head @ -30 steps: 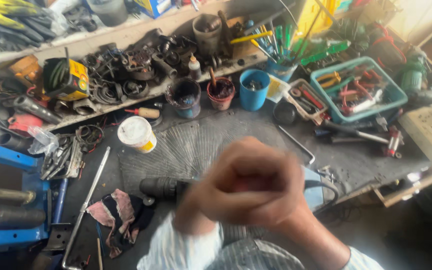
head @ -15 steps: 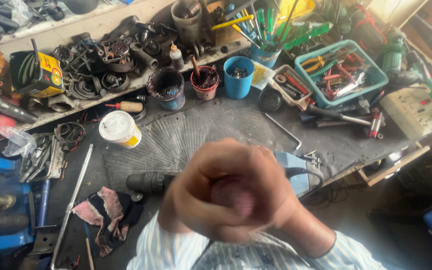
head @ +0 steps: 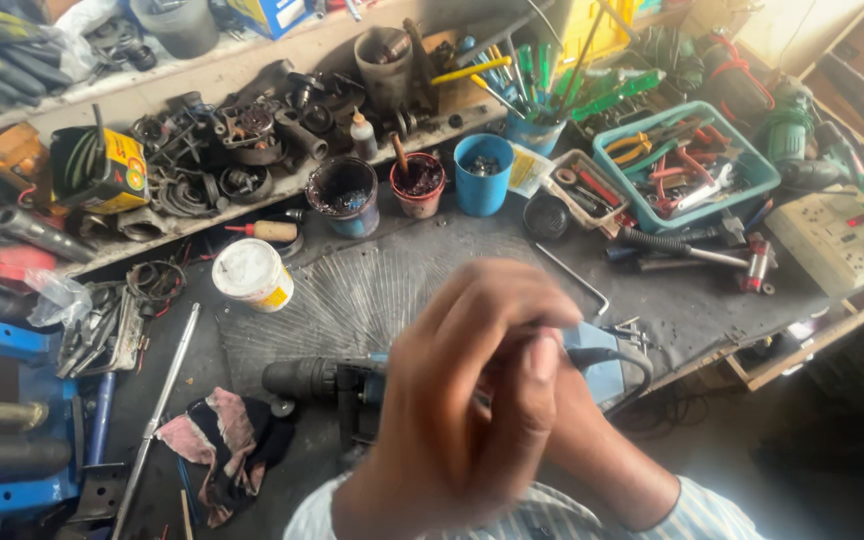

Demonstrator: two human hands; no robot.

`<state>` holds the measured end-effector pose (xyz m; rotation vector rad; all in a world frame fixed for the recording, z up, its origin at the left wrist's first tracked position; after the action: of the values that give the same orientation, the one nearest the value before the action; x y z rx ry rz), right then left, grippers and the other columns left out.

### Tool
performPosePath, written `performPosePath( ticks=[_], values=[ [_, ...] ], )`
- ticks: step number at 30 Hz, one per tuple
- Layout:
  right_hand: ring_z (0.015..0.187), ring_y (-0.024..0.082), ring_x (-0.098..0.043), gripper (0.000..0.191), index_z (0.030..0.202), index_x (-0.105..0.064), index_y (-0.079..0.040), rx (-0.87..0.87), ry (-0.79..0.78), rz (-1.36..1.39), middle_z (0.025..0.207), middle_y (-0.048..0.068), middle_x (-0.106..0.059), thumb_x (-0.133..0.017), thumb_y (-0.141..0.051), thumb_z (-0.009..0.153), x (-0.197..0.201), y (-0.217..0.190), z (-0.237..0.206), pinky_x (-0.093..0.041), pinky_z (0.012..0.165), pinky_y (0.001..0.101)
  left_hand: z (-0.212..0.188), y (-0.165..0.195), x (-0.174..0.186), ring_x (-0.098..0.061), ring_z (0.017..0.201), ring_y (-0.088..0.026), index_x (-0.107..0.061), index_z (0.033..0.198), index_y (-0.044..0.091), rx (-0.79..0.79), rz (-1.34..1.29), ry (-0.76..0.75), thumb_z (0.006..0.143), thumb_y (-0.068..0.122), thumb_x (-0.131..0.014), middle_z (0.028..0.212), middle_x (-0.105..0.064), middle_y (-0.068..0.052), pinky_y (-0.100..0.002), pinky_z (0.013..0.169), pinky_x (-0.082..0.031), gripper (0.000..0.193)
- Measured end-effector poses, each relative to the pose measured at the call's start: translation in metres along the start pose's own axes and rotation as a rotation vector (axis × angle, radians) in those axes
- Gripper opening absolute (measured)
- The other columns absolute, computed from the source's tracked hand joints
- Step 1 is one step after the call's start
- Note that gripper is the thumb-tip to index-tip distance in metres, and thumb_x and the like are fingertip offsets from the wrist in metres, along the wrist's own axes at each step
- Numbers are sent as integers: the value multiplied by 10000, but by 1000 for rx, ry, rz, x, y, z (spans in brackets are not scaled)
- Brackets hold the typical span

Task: The person services a blue Dong Cheng rotary hammer on a workbench. They remove the rear housing cover, wipe components with a cloth, apply grease from a container to the mechanism, refit the housing, and tighten screws using a hex key.

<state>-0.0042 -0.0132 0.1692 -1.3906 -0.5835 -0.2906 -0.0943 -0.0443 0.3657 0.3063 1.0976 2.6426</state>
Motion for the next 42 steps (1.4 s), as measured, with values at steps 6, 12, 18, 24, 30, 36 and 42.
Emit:
performPosePath(
  ticks=[6, 12, 18, 24, 30, 36, 42],
  values=[
    [1126, 180, -591, 266, 1151, -619, -204, 196, 0, -163, 1129, 6, -617, -589, -266, 894, 5, -25, -2, -465, 928, 351, -42, -29, 4, -693, 781, -180, -584, 967, -11, -47, 35, 191, 1017, 85, -576, 901, -663, -142, -281, 682, -572, 108],
    [1145, 268, -596, 383, 1153, -637, -161, 279, 87, -303, 1147, 65, -645, -685, -329, 813, 10, -29, -1, -467, 947, 409, -23, -28, 2, -644, 655, -148, -567, 860, 18, -111, -200, 99, 1103, 137, -555, 789, -611, -76, -281, 642, -585, 271],
    [1152, 335, -621, 542, 1160, -657, -95, 187, 85, -264, 1149, 125, -673, -775, -382, 715, 11, -18, 5, -490, 943, 450, -15, -56, -3, -542, 552, -87, -579, 795, 17, 75, -489, -216, 1107, 206, -592, 658, -579, -33, -256, 539, -449, 364],
    [1216, 439, -533, 743, 1171, -641, -18, 292, -63, -670, 1192, 216, -635, -836, -556, 698, -13, -15, 2, -394, 1058, 530, -18, -70, -1, -503, 564, -73, -565, 750, 17, 123, -508, -304, 1136, 220, -577, 649, -556, -28, -241, 528, -376, 437],
    [1315, 467, -461, 719, 1252, -618, -56, 401, 50, -643, 1300, 248, -571, -795, -569, 780, -5, -23, -13, -334, 1131, 563, -11, -56, 14, -507, 591, -82, -575, 969, -12, 161, -501, -8, 1044, 135, -500, 752, -593, -59, -236, 534, -382, 182],
    [1361, 471, -446, 886, 1358, -546, 34, 500, 145, -712, 1374, 285, -533, -770, -404, 620, -3, -38, -13, -294, 1099, 621, -21, 7, 13, -629, 833, -184, -591, 1003, -27, -80, 234, 226, 1020, 53, -470, 965, -634, -134, -301, 747, -526, 145],
    [1265, 235, -625, 402, 1228, -657, -118, -225, -118, -72, 1281, 65, -658, -554, -396, 956, -20, 57, 3, -525, 1110, 422, -22, -11, 5, -696, 725, -181, -629, 971, -2, -103, 202, 234, 980, 101, -649, 888, -669, -105, -282, 624, -547, 105]
  ],
)
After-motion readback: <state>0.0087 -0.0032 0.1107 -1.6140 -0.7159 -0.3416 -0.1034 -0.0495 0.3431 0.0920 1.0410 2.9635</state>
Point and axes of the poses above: each hand's wrist, its own z-axis towards the middle knuckle, its own x-axis out of the back of the hand, y = z × x, the point moved 10 cm from there along z, towards the middle knuckle
